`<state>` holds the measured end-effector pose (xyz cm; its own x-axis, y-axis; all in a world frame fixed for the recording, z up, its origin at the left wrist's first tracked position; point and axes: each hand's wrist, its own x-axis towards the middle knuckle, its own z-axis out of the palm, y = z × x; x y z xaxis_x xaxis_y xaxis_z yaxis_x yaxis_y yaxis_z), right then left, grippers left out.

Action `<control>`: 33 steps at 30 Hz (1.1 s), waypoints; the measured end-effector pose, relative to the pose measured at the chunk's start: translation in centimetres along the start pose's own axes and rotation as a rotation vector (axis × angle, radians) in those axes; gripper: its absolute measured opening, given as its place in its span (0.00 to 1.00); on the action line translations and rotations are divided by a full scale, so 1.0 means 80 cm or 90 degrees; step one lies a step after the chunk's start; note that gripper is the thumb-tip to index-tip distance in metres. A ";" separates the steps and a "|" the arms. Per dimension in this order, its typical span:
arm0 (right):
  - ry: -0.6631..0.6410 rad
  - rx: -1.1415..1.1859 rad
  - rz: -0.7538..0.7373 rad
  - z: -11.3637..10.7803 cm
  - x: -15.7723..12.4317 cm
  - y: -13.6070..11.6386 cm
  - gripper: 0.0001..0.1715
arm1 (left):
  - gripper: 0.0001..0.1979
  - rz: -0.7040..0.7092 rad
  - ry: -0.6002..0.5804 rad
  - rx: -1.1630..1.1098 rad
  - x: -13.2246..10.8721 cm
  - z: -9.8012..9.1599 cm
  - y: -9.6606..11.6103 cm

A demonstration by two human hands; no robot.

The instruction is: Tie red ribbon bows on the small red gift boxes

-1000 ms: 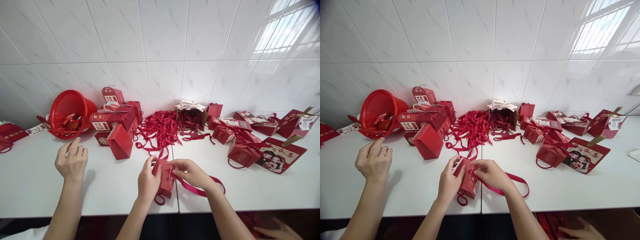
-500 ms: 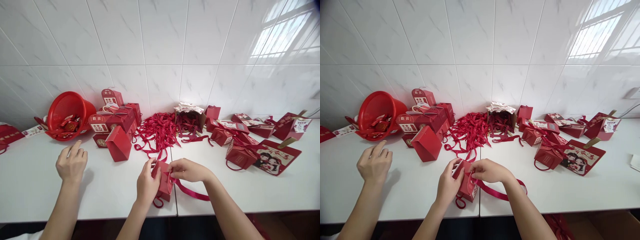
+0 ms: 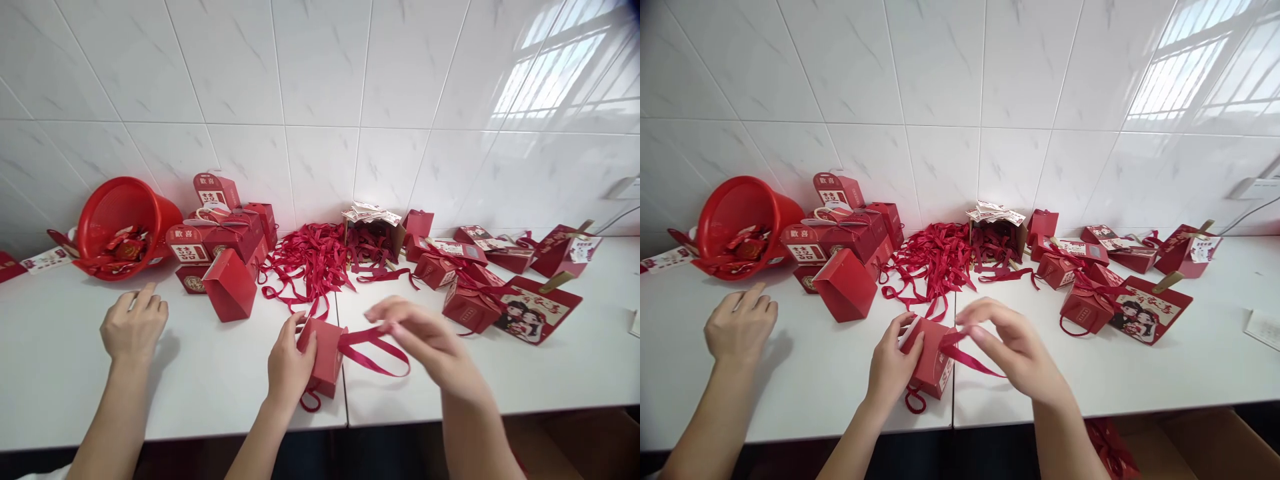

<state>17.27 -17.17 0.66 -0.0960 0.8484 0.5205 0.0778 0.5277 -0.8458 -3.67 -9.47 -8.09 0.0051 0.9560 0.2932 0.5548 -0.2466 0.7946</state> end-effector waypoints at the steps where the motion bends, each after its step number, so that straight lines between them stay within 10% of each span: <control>1: 0.051 0.052 -0.070 -0.005 -0.008 -0.013 0.08 | 0.16 -0.004 0.002 0.001 -0.001 0.000 0.001; 5: 0.217 0.257 -0.213 -0.008 -0.028 -0.036 0.04 | 0.16 -0.009 0.012 0.000 -0.005 -0.001 0.004; 9: 0.351 0.370 -0.001 0.039 -0.010 0.004 0.03 | 0.16 -0.012 0.008 -0.006 -0.012 0.001 0.007; 18: 0.031 0.400 0.342 0.123 0.024 0.110 0.13 | 0.18 -0.061 -0.114 -0.132 -0.024 -0.012 0.008; 33: -0.068 0.267 0.362 0.116 0.018 0.108 0.12 | 0.17 -0.181 -0.167 -0.423 -0.029 -0.024 -0.014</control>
<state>8.60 -11.75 -6.94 -0.2529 0.9674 -0.0108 -0.2420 -0.0741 -0.9675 -5.90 -11.71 -8.62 0.1799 0.9829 -0.0403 -0.0523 0.0505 0.9974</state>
